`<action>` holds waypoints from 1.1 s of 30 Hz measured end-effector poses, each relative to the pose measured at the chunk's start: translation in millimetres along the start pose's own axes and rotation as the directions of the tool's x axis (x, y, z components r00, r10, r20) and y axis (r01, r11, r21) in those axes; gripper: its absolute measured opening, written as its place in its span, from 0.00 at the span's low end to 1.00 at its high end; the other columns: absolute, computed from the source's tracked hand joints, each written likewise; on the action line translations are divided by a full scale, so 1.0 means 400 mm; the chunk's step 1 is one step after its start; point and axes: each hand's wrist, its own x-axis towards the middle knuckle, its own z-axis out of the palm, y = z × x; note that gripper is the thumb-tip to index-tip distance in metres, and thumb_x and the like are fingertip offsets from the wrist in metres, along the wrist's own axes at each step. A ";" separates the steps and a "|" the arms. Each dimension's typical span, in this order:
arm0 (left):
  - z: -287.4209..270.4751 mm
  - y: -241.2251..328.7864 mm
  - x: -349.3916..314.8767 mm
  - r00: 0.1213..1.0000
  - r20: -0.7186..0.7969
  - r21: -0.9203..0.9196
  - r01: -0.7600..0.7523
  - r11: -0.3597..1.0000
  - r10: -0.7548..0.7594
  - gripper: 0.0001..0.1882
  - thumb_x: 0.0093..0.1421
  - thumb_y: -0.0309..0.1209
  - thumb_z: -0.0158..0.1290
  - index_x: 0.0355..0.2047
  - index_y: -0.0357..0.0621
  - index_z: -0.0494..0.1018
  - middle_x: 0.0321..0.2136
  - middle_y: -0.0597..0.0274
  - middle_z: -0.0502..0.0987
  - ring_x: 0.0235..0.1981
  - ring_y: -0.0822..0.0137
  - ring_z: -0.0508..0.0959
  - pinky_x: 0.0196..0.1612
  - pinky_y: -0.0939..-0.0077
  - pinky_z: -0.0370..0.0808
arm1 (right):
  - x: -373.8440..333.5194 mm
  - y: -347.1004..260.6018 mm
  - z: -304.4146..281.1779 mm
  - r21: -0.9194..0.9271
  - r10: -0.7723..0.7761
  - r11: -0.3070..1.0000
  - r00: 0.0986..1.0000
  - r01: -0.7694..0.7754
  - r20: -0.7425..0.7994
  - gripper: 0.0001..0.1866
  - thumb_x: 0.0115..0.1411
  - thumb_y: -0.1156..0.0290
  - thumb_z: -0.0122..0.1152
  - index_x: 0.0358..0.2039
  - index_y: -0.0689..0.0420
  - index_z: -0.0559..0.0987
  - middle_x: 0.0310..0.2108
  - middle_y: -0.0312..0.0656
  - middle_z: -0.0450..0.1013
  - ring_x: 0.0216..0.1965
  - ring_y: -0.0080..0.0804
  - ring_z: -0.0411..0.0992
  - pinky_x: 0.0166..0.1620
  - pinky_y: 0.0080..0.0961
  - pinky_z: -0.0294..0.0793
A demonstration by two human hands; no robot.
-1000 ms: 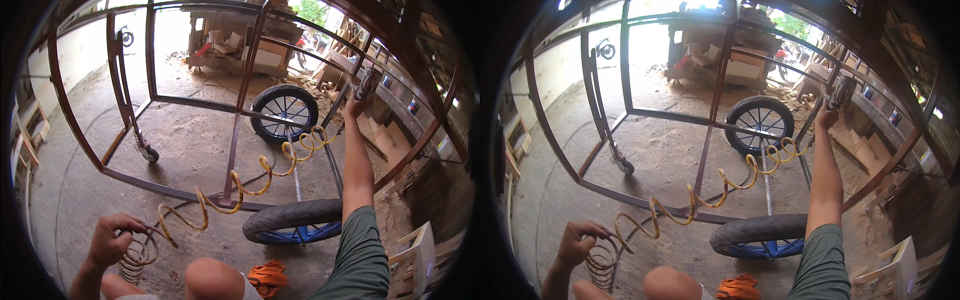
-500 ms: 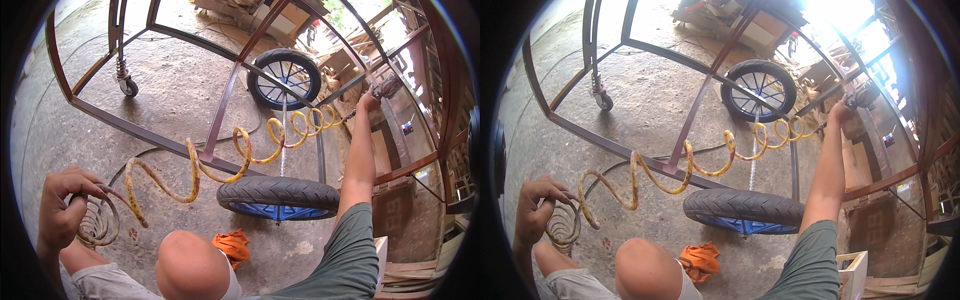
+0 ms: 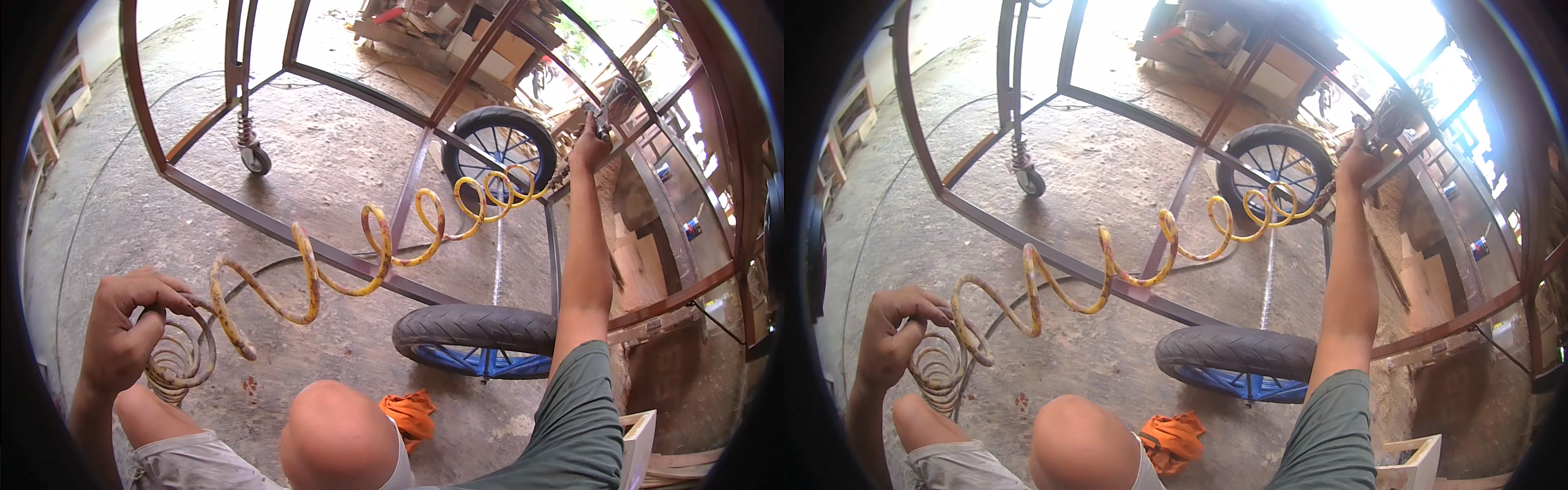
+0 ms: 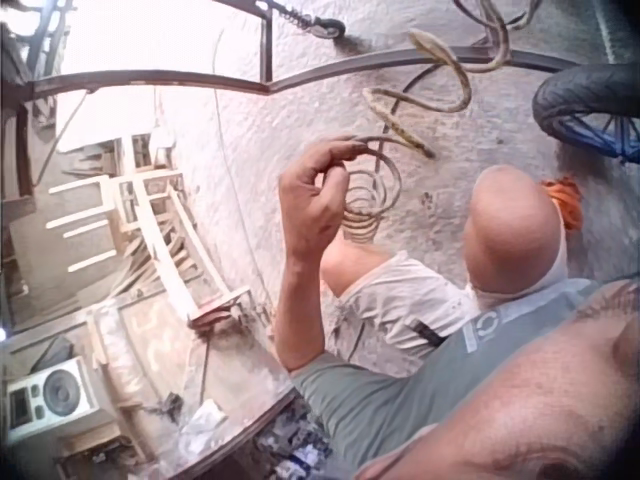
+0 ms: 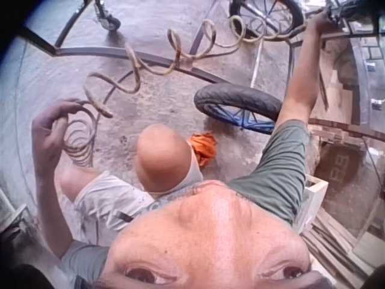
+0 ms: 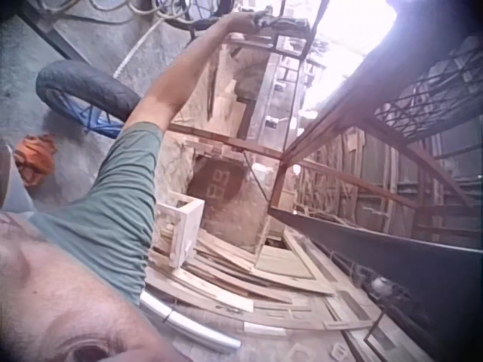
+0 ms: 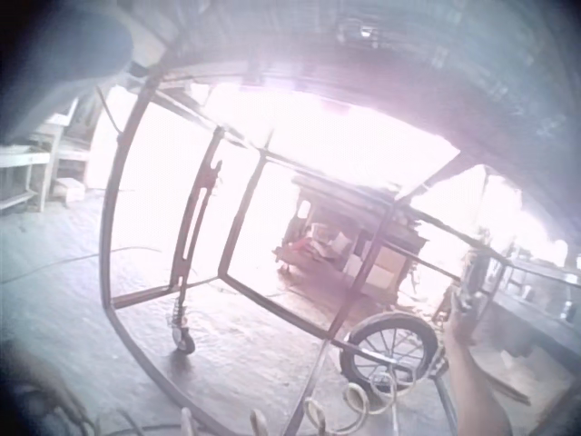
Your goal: The person spray paints the frame of a metal cart using a spray gun. The person also wipes their hands with a cloth and wipes the nozzle of the spray gun.
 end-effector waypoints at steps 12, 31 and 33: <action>-0.183 0.024 0.037 0.978 -0.168 -0.015 0.124 0.992 -0.125 0.15 0.51 0.18 0.43 0.31 0.27 0.80 0.29 0.51 0.83 0.34 0.67 0.81 0.44 0.73 0.77 | -0.385 -0.257 0.350 0.281 0.064 0.949 0.960 -0.143 0.271 0.19 0.66 0.61 0.66 0.39 0.68 0.82 0.25 0.42 0.80 0.16 0.25 0.72 0.15 0.22 0.65; -0.001 -0.059 0.162 0.996 0.083 0.179 -0.044 0.983 0.030 0.12 0.54 0.24 0.50 0.31 0.35 0.83 0.26 0.46 0.82 0.28 0.50 0.82 0.38 0.60 0.79 | -0.220 -0.439 0.647 -0.592 -0.523 0.639 0.842 0.490 0.133 0.23 0.68 0.52 0.58 0.35 0.62 0.84 0.23 0.51 0.81 0.25 0.50 0.81 0.29 0.42 0.82; 0.036 -0.094 0.169 0.999 0.037 0.115 -0.038 0.993 0.034 0.12 0.55 0.24 0.50 0.31 0.36 0.83 0.27 0.48 0.82 0.31 0.51 0.82 0.40 0.59 0.79 | -0.195 -0.448 0.637 -0.632 -0.547 0.569 0.816 0.526 0.187 0.25 0.69 0.50 0.53 0.30 0.61 0.83 0.23 0.51 0.80 0.24 0.48 0.81 0.27 0.44 0.82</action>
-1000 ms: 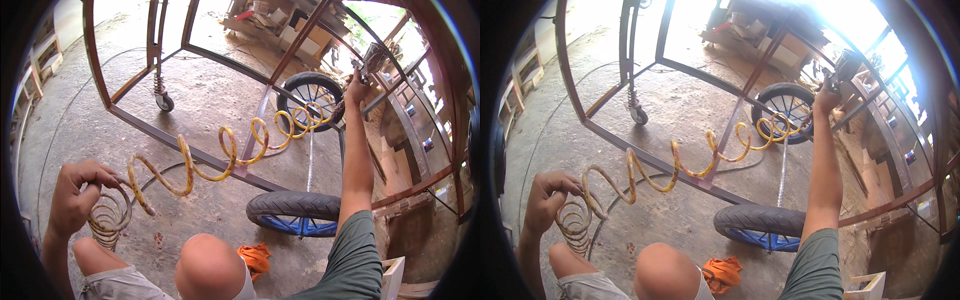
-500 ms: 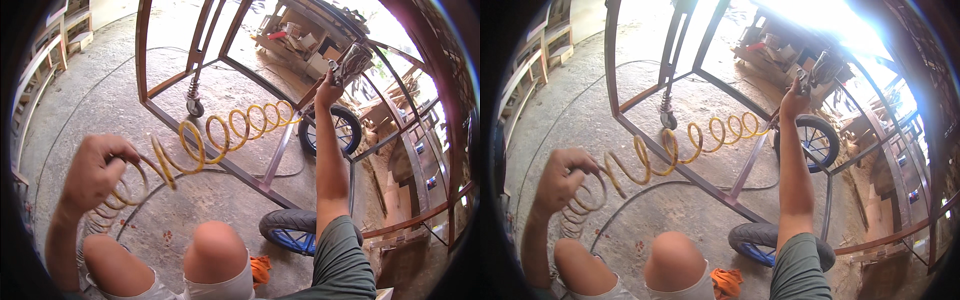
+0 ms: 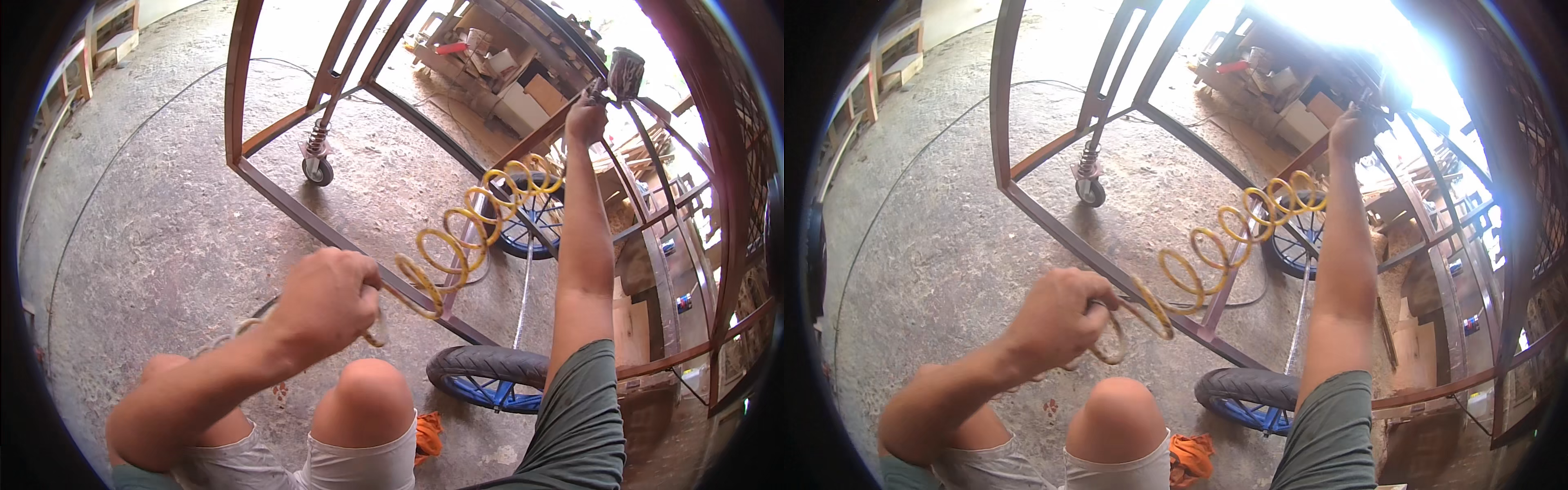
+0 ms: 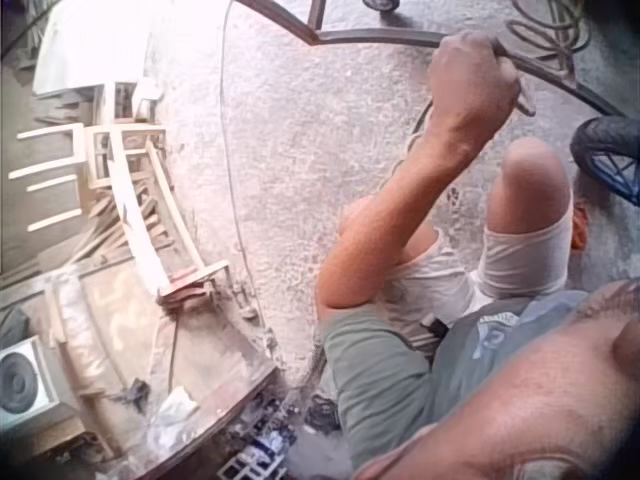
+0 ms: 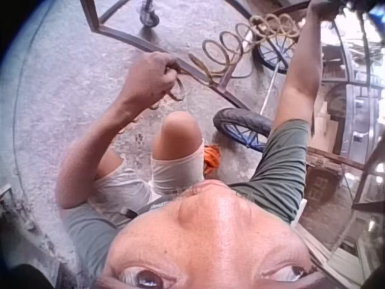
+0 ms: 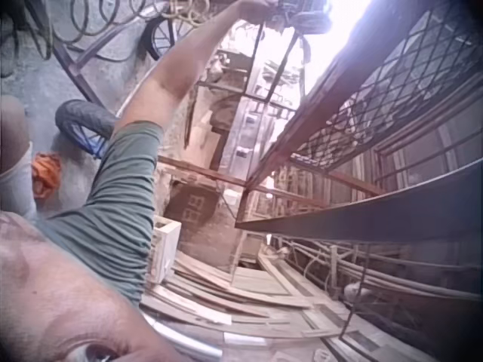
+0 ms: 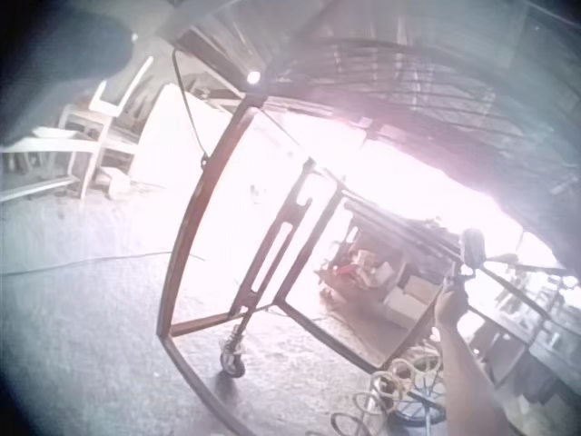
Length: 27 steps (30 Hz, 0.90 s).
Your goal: The person spray paints the frame of a metal cart using a spray gun. The person also wipes their hands with a cloth and wipes the nozzle of the spray gun.
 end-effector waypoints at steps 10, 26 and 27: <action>0.000 -0.152 -0.046 0.995 -0.061 -0.137 -0.082 0.987 0.075 0.10 0.53 0.22 0.52 0.32 0.40 0.82 0.30 0.54 0.83 0.37 0.52 0.79 0.43 0.59 0.77 | 0.040 -0.099 0.032 0.328 -0.061 0.940 0.991 0.097 -0.121 0.17 0.64 0.61 0.67 0.48 0.58 0.82 0.40 0.52 0.83 0.40 0.52 0.82 0.41 0.43 0.80; -0.137 -0.238 -0.045 0.979 -0.179 -0.078 -0.116 0.990 0.101 0.09 0.53 0.20 0.53 0.33 0.39 0.81 0.32 0.57 0.83 0.37 0.54 0.78 0.43 0.61 0.77 | 0.059 -0.451 0.097 0.587 0.057 0.807 0.998 -0.055 0.016 0.16 0.63 0.64 0.70 0.39 0.66 0.85 0.36 0.53 0.83 0.37 0.46 0.83 0.38 0.39 0.78; -0.139 -0.239 -0.045 0.980 -0.173 -0.087 -0.116 0.989 0.099 0.09 0.53 0.20 0.53 0.33 0.39 0.81 0.32 0.57 0.83 0.37 0.54 0.78 0.43 0.61 0.77 | 0.069 -0.451 0.118 0.607 0.049 0.794 0.999 -0.035 -0.006 0.16 0.63 0.63 0.70 0.39 0.67 0.85 0.35 0.53 0.83 0.36 0.45 0.83 0.38 0.38 0.78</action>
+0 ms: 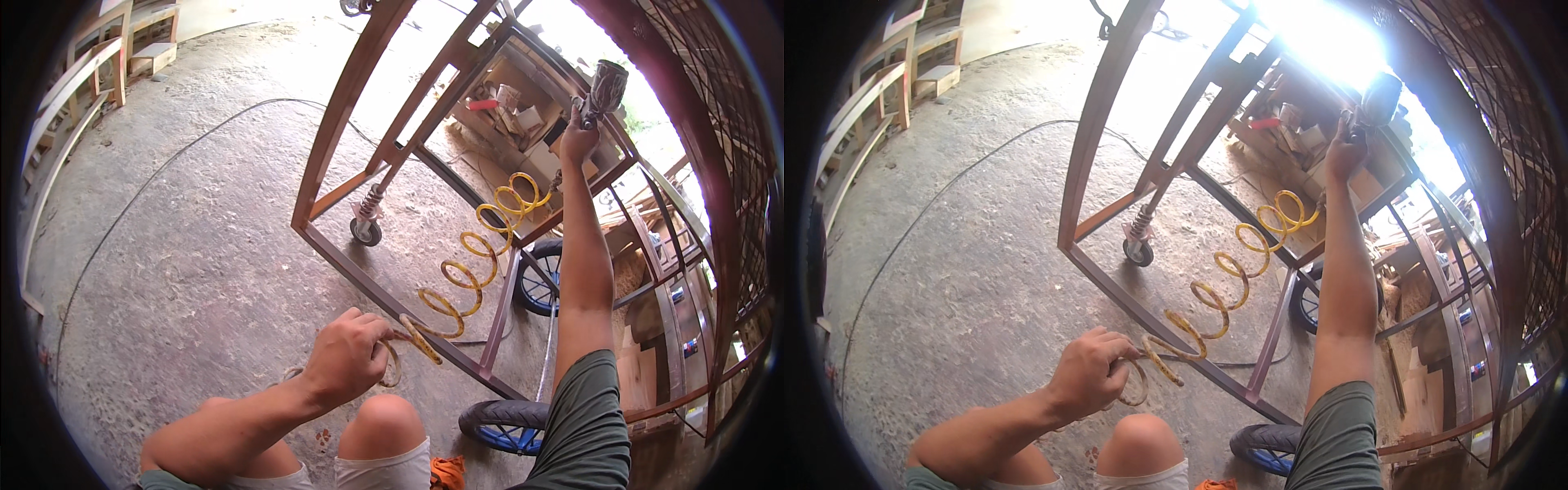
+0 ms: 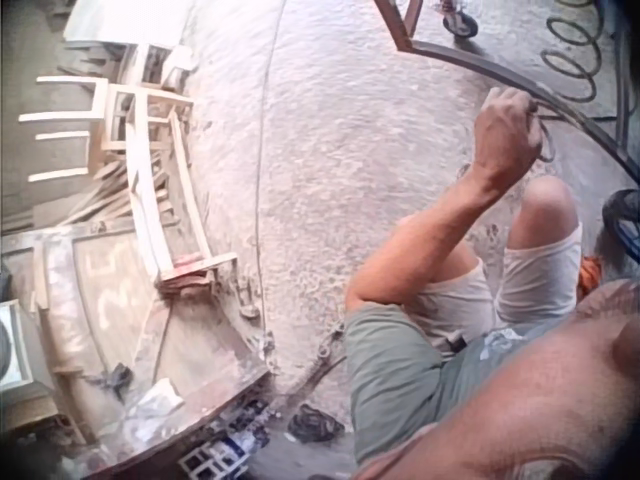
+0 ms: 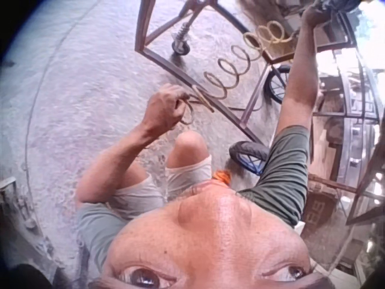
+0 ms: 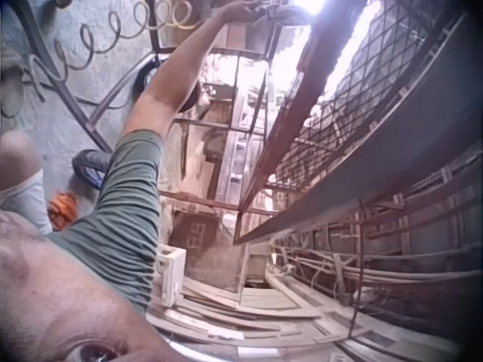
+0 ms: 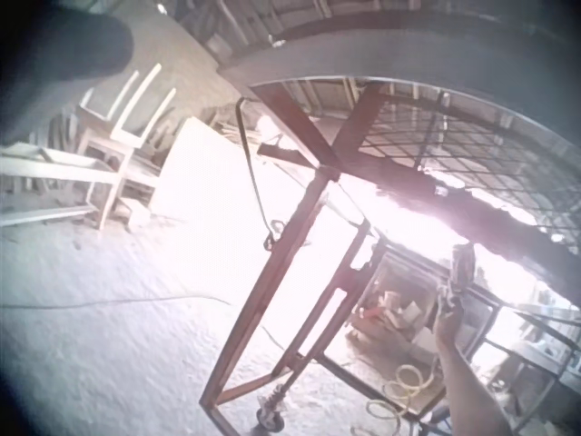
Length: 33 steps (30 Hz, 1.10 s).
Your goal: The person spray paints the frame of a metal cart using a spray gun. The person also wipes their hands with a cloth and wipes the nozzle of the spray gun.
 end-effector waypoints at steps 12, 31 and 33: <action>-0.046 -0.043 -0.003 0.999 -0.033 -0.003 0.000 1.000 0.000 0.09 0.52 0.21 0.53 0.33 0.39 0.81 0.28 0.56 0.81 0.36 0.54 0.78 0.42 0.61 0.77 | -0.014 -0.137 0.189 0.159 0.078 0.983 0.993 -0.091 0.087 0.18 0.63 0.59 0.71 0.27 0.63 0.82 0.21 0.40 0.79 0.19 0.27 0.75 0.24 0.30 0.69; -0.113 -0.054 -0.006 1.000 0.014 0.009 0.017 1.000 -0.017 0.11 0.50 0.20 0.54 0.35 0.37 0.80 0.37 0.53 0.83 0.39 0.52 0.79 0.44 0.60 0.77 | -0.226 -0.189 0.277 0.229 0.149 0.955 0.972 -0.189 0.184 0.18 0.62 0.62 0.70 0.44 0.64 0.83 0.29 0.48 0.83 0.29 0.38 0.81 0.36 0.33 0.76; -0.129 -0.054 -0.008 0.999 0.000 0.037 0.037 0.999 -0.037 0.12 0.50 0.20 0.53 0.35 0.36 0.80 0.38 0.52 0.83 0.39 0.51 0.79 0.44 0.60 0.77 | -0.288 -0.268 0.276 0.248 0.261 0.911 0.926 -0.330 0.272 0.18 0.61 0.61 0.70 0.44 0.62 0.84 0.31 0.48 0.84 0.32 0.42 0.83 0.39 0.35 0.77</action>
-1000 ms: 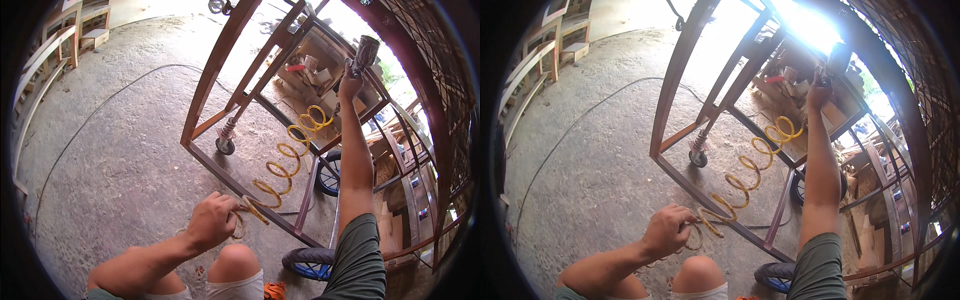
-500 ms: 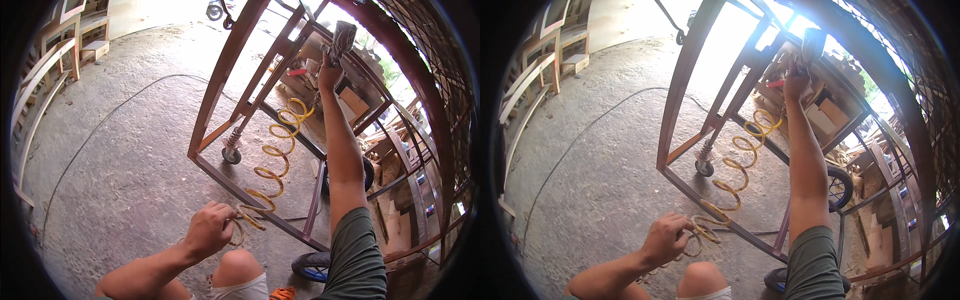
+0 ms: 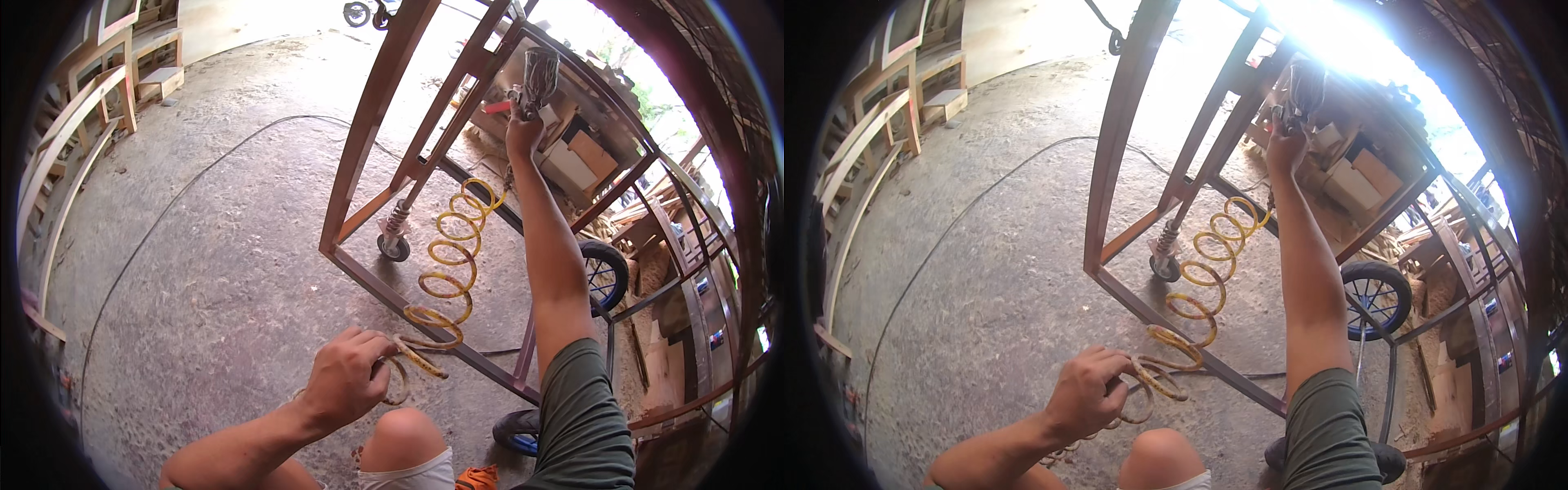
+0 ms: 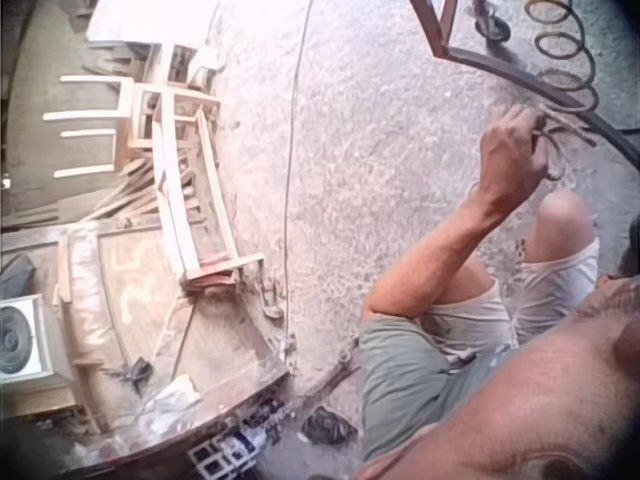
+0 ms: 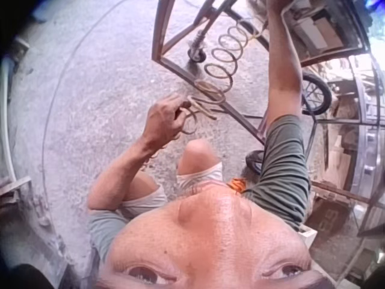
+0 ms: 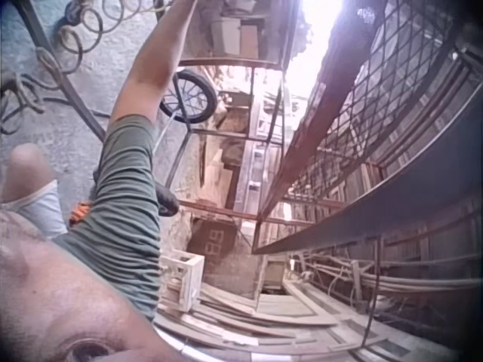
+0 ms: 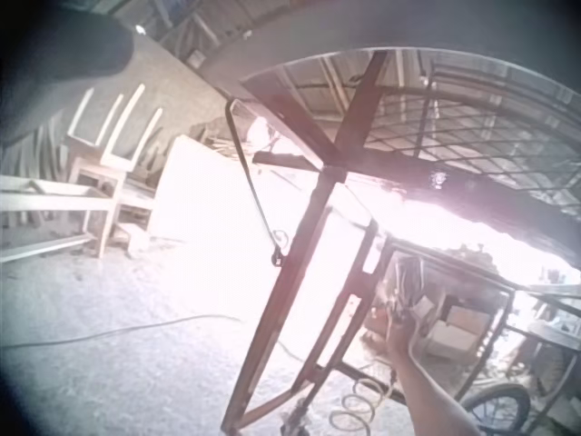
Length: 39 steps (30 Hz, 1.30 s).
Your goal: The person spray paints the frame of a metal cart using a spray gun. The person also wipes their hands with a cloth and wipes the nozzle of the spray gun.
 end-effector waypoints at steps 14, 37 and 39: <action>-0.006 0.033 0.001 0.999 -0.036 -0.030 -0.040 0.999 0.039 0.14 0.49 0.17 0.51 0.36 0.35 0.81 0.38 0.48 0.83 0.37 0.50 0.79 0.43 0.62 0.77 | -0.234 0.163 0.025 -0.140 0.034 0.990 0.999 -0.028 0.037 0.17 0.60 0.61 0.71 0.44 0.59 0.85 0.35 0.54 0.83 0.41 0.52 0.82 0.44 0.43 0.78; 0.002 0.039 0.000 1.000 -0.011 0.000 -0.018 1.000 0.018 0.13 0.49 0.16 0.50 0.34 0.34 0.80 0.37 0.50 0.83 0.35 0.54 0.79 0.39 0.64 0.77 | -0.499 0.270 0.006 -0.218 0.164 0.970 0.952 -0.108 0.257 0.16 0.62 0.61 0.69 0.44 0.59 0.85 0.34 0.54 0.82 0.37 0.53 0.81 0.41 0.44 0.76; 0.003 0.040 0.000 1.000 -0.009 -0.005 -0.021 1.000 0.021 0.13 0.49 0.16 0.50 0.34 0.34 0.80 0.37 0.50 0.83 0.34 0.54 0.78 0.39 0.64 0.77 | -0.509 0.276 -0.010 -0.204 0.186 0.970 0.940 -0.130 0.285 0.16 0.63 0.61 0.69 0.45 0.59 0.84 0.32 0.54 0.82 0.35 0.51 0.81 0.39 0.43 0.76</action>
